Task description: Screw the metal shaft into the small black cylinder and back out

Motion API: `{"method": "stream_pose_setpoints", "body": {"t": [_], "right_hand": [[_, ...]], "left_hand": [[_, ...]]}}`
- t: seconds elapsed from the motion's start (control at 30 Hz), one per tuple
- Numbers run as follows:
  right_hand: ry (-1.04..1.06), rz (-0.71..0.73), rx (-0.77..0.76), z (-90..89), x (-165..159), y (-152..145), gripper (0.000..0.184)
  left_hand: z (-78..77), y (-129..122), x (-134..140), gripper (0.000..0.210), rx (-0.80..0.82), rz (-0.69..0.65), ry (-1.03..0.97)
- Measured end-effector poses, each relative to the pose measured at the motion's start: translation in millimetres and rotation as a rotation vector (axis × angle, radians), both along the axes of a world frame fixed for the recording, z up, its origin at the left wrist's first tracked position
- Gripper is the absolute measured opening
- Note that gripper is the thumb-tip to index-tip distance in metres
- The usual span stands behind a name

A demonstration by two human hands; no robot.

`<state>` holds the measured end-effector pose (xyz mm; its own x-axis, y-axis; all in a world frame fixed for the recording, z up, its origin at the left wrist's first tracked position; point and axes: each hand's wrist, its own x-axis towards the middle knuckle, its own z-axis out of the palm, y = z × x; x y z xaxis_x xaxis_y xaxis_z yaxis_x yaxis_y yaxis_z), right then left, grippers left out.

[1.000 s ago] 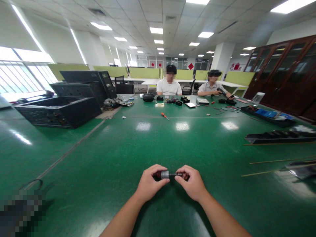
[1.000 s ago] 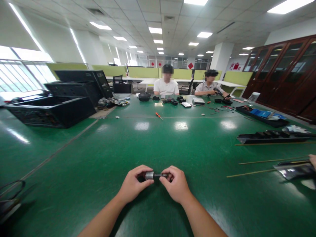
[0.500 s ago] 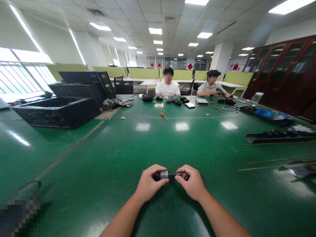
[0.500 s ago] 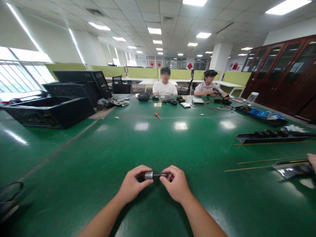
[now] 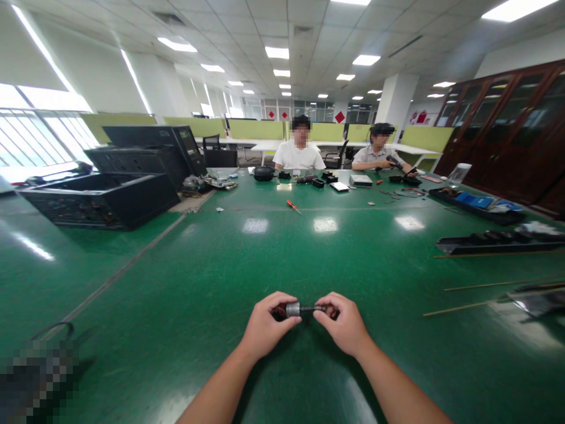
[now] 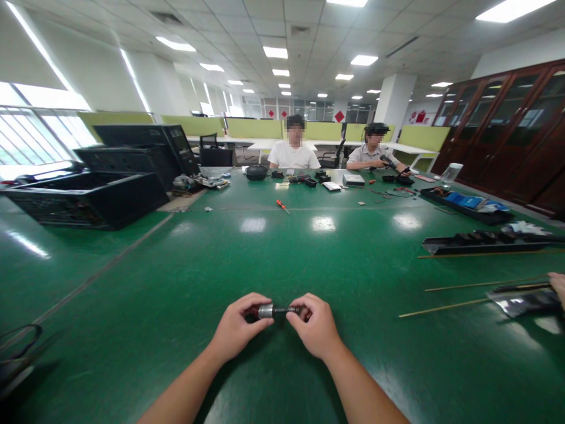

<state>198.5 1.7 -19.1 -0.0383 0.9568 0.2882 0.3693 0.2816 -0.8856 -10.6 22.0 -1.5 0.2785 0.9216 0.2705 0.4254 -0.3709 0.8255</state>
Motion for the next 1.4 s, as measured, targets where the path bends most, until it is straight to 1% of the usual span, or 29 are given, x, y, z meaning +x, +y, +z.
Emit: {"method": "stream_pose_setpoints", "body": {"t": [0.2,0.37,0.57,0.7,0.8,0.87,0.97,1.03,1.1,1.17,1.23,1.3,1.33,1.4], "right_hand": [[0.008,-0.005,-0.004,0.7,-0.7,0.4,0.009],[0.016,-0.012,0.004,0.2,-0.4,0.4,0.009],[0.023,-0.029,0.014,2.0,0.9,0.7,0.009],[0.047,-0.049,0.021,1.3,2.6,2.8,0.012],[0.187,-0.03,-0.055,-3.0,3.1,7.8,0.02],[0.382,-0.01,-0.131,-6.3,3.6,12.3,0.03],[0.65,-0.019,-0.189,-9.4,5.3,18.2,0.045],[0.758,-0.02,-0.212,-10.1,6.6,20.5,0.05],[0.813,-0.004,-0.225,-10.4,7.7,21.8,0.053],[0.83,0.014,-0.235,-11.0,8.2,22.8,0.053],[0.816,0.027,-0.242,-11.8,8.1,23.9,0.052],[0.789,0.038,-0.237,-12.5,7.8,24.8,0.05],[0.774,0.044,-0.231,-12.6,7.7,25.0,0.049],[0.738,0.057,-0.217,-12.4,7.8,24.5,0.047]], "left_hand": [[2.4,0.1,0.5,0.025,-0.006,0.005,0.018],[0.0,1.1,-0.4,0.025,-0.028,0.013,0.029],[-3.8,3.0,-1.0,0.027,-0.061,0.018,-0.028],[-1.5,3.6,-1.6,0.03,-0.081,0.005,-0.036],[1.7,3.7,-2.8,0.035,-0.076,-0.031,0.014],[2.7,3.7,-3.1,0.036,-0.079,-0.058,0.012],[1.7,4.1,-1.2,0.028,-0.106,-0.083,-0.074],[1.7,3.8,-0.3,0.026,-0.145,-0.06,-0.141],[5.7,1.6,-3.7,0.031,-0.2,-0.009,-0.182],[16.1,-4.0,-15.5,0.037,-0.239,0.052,-0.189],[32.3,-14.4,-38.4,0.041,-0.239,0.114,-0.132],[50.2,-29.9,-71.9,0.044,-0.219,0.201,-0.008],[58.0,-39.2,-91.4,0.045,-0.2,0.271,0.064],[67.8,-59.4,-132.2,0.047,-0.166,0.427,0.211]]}}
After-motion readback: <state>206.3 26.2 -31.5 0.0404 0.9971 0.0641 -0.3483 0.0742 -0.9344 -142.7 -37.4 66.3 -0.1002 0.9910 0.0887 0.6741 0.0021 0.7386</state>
